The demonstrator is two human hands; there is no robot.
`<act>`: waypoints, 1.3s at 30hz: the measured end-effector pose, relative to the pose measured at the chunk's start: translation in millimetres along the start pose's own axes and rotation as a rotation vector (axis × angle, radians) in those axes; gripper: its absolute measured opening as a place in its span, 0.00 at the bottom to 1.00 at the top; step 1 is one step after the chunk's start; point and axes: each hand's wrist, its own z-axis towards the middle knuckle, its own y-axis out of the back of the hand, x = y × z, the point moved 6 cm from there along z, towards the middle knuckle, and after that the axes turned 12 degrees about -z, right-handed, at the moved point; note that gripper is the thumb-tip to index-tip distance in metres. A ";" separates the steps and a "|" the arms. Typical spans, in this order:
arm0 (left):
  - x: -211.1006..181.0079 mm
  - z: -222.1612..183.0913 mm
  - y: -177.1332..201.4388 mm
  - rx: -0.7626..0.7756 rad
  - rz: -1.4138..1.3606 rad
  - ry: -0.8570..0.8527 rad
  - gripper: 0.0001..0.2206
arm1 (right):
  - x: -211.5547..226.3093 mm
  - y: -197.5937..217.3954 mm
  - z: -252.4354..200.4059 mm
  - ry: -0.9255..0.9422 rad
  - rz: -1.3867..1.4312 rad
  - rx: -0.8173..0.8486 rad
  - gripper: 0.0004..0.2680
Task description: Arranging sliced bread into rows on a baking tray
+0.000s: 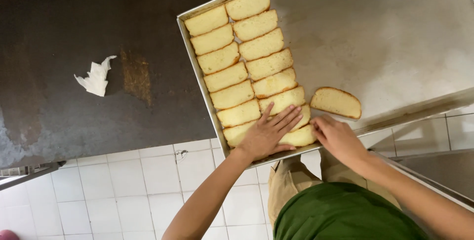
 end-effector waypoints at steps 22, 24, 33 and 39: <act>35.4 -3.7 5.4 -0.073 -0.100 0.556 0.32 | 66.0 32.5 88.2 0.359 -0.367 -0.576 0.30; 35.7 -8.6 17.0 -0.101 -0.173 0.531 0.29 | 70.4 52.7 89.3 0.360 -0.302 -0.580 0.28; 138.4 1.6 61.5 -0.537 0.023 0.742 0.29 | 40.7 79.3 214.3 -0.006 0.057 -0.709 0.25; 176.6 31.1 58.2 -0.484 0.169 0.729 0.30 | 60.7 74.9 228.8 0.111 -0.272 -0.654 0.30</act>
